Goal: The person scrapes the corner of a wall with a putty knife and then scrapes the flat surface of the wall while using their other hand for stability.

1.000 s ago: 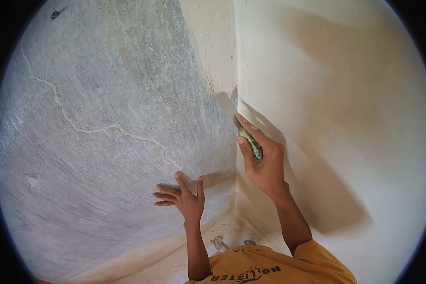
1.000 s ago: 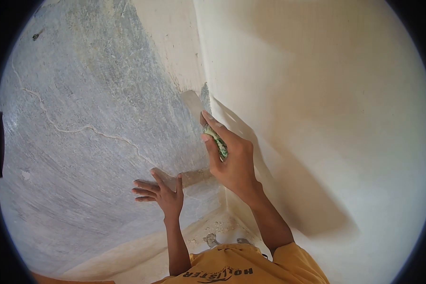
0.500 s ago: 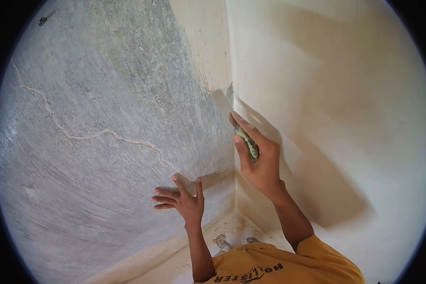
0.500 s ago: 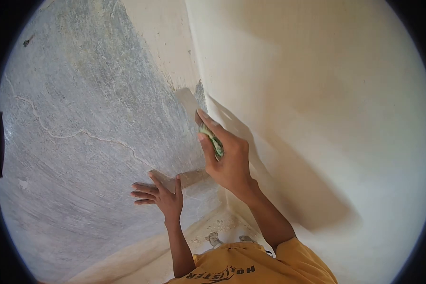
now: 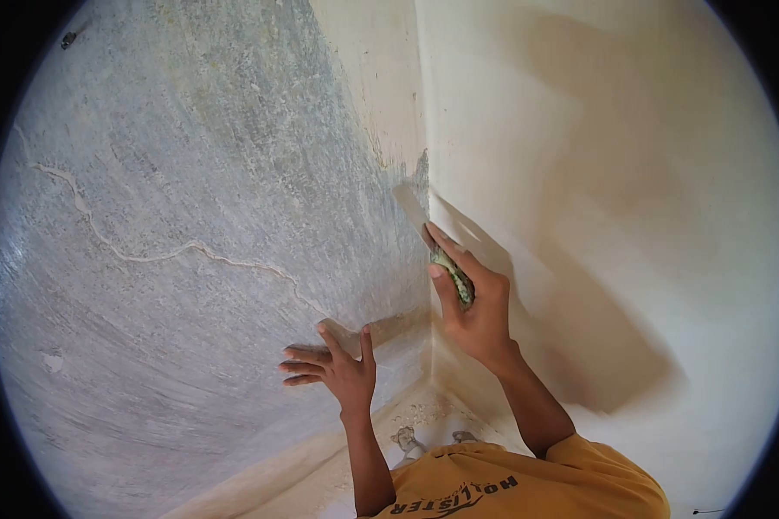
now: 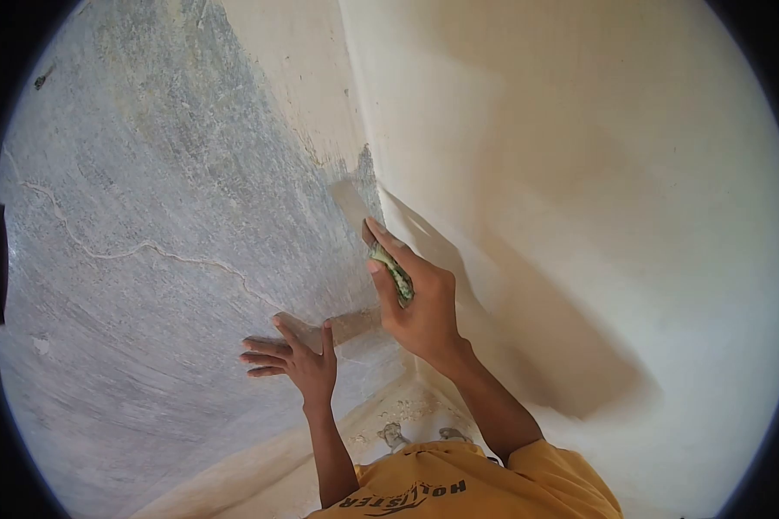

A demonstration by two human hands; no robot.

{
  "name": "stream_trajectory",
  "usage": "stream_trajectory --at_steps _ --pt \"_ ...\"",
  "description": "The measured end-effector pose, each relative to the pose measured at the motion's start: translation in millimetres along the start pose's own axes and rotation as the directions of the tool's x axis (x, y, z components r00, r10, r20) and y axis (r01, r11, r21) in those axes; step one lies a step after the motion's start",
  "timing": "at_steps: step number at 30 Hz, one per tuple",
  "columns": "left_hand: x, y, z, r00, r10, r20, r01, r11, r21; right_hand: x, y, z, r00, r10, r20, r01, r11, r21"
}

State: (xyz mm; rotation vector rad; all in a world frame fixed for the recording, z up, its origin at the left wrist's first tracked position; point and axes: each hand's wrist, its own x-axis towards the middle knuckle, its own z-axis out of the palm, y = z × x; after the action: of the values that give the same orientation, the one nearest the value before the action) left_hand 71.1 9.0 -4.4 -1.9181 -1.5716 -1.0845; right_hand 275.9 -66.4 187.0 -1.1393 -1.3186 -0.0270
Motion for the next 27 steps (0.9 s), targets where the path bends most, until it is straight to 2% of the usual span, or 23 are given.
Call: stream_trajectory --at_steps 1,2,8,11,14,17,20,24,27 --pt "0 1 -3 1.000 -0.002 0.005 0.002 1.000 -0.005 3 -4 0 1.000 -0.008 -0.008 0.008 1.000 -0.012" --pt "-1 2 -3 1.000 -0.005 0.007 0.005 1.000 -0.011 5 -13 -7 0.992 0.121 0.039 -0.122 0.992 0.023" --pt "0 2 -4 1.000 0.006 0.004 -0.006 1.000 -0.015 -7 7 2 1.000 -0.016 -0.002 0.016 1.000 -0.019" --pt "0 2 -4 1.000 0.007 -0.005 -0.007 1.000 -0.025 7 -14 -5 0.992 0.120 0.036 -0.120 0.993 0.007" --pt "-1 2 -3 1.000 0.000 0.012 0.000 1.000 -0.021 1 -7 -6 0.997 0.062 0.039 -0.060 0.997 -0.038" --pt "0 3 -4 1.000 0.006 -0.006 -0.006 1.000 -0.020 2 -9 -5 0.993 0.111 0.050 -0.107 0.991 -0.075" --pt "1 3 -5 1.000 0.002 -0.013 -0.003 1.000 -0.022 8 -4 -4 1.000 0.025 0.012 -0.025 0.999 -0.025" --pt "1 2 -5 1.000 -0.007 0.011 0.007 1.000 -0.018 -5 1 2 0.998 -0.061 0.019 0.062 0.996 -0.065" --pt "-2 4 -6 1.000 -0.003 0.000 0.003 1.000 -0.025 9 -11 -1 0.999 0.049 -0.003 -0.049 0.999 -0.017"
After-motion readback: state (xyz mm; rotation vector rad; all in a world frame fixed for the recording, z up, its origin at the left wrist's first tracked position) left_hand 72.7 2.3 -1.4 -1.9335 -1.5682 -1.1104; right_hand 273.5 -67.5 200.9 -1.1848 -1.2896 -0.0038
